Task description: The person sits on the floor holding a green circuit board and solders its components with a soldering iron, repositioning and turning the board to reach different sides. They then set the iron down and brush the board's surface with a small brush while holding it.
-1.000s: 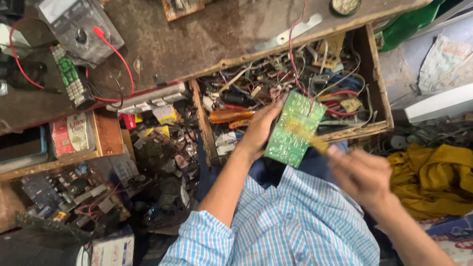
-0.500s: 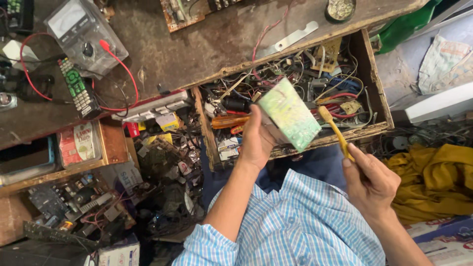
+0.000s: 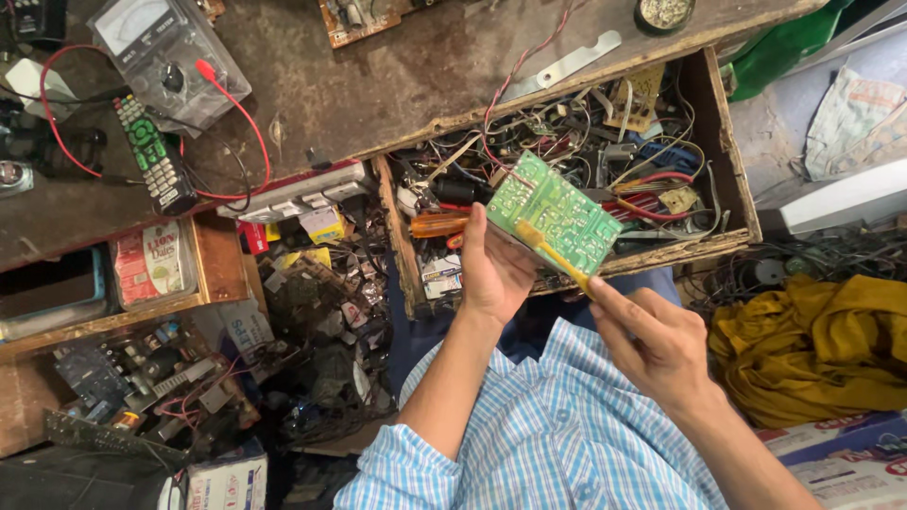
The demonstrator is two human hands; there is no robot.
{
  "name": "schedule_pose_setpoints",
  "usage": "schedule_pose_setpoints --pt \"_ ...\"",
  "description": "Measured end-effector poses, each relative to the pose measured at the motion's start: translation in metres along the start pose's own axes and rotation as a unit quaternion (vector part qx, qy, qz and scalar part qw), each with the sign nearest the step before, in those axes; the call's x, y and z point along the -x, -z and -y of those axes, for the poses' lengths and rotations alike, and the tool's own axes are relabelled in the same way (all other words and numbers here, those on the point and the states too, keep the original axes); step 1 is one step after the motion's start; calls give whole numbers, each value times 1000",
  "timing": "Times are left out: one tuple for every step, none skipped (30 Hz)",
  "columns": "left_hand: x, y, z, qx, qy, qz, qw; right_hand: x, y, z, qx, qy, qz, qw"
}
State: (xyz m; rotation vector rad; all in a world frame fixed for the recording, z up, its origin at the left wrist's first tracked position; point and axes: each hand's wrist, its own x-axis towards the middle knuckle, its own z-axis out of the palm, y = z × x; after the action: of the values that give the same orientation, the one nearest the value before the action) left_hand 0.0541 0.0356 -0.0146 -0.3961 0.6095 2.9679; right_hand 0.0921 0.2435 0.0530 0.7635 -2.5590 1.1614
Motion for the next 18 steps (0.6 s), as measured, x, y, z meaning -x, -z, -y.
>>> schedule_pose_setpoints --pt "0 0 0 2 0 0 1000 -1 0 -2 4 2 13 1000" --pt "0 0 0 4 1 0 1000 -2 -1 -4 7 4 26 1000" --pt "0 -1 -1 4 3 5 1000 -5 1 -8 15 8 11 1000" --pt "0 -2 -1 3 6 10 1000 -10 6 -15 24 11 -5 1000" --pt "0 -3 -1 3 9 15 1000 -14 10 -20 32 14 -20 999" --pt "1 -4 -2 2 8 4 1000 -17 13 -24 35 -23 -41 998" --pt "1 -4 -2 1 7 -7 1000 -19 16 -26 37 -62 -62 995" --pt "1 -5 -2 -1 5 -16 1000 -20 18 -26 40 -98 -86 991" --pt "-1 -5 -2 -3 4 -14 1000 -20 18 -24 28 -69 -70 995" --pt "-3 -4 -2 -5 4 -14 1000 -18 17 -19 16 -42 -54 998" --pt "-1 -3 -1 -5 6 -18 1000 -15 17 -14 3 -18 -34 999" --pt "1 -1 1 4 10 -22 1000 -13 15 -8 21 10 -4 1000" --pt "0 1 2 11 12 -24 1000 -14 11 -4 40 42 23 998" --pt "-2 3 1 17 11 -22 1000 -17 8 -3 57 77 49 994" --pt "-3 4 2 11 13 -8 1000 -23 7 -5 39 85 28 995" --pt "-3 5 3 5 15 3 1000 -29 6 -9 18 91 9 996" --pt "-3 6 3 -1 17 15 1000 -36 6 -13 -3 97 -10 995" --pt "-4 7 2 -12 18 7 1000 -42 7 -18 29 43 -22 998"
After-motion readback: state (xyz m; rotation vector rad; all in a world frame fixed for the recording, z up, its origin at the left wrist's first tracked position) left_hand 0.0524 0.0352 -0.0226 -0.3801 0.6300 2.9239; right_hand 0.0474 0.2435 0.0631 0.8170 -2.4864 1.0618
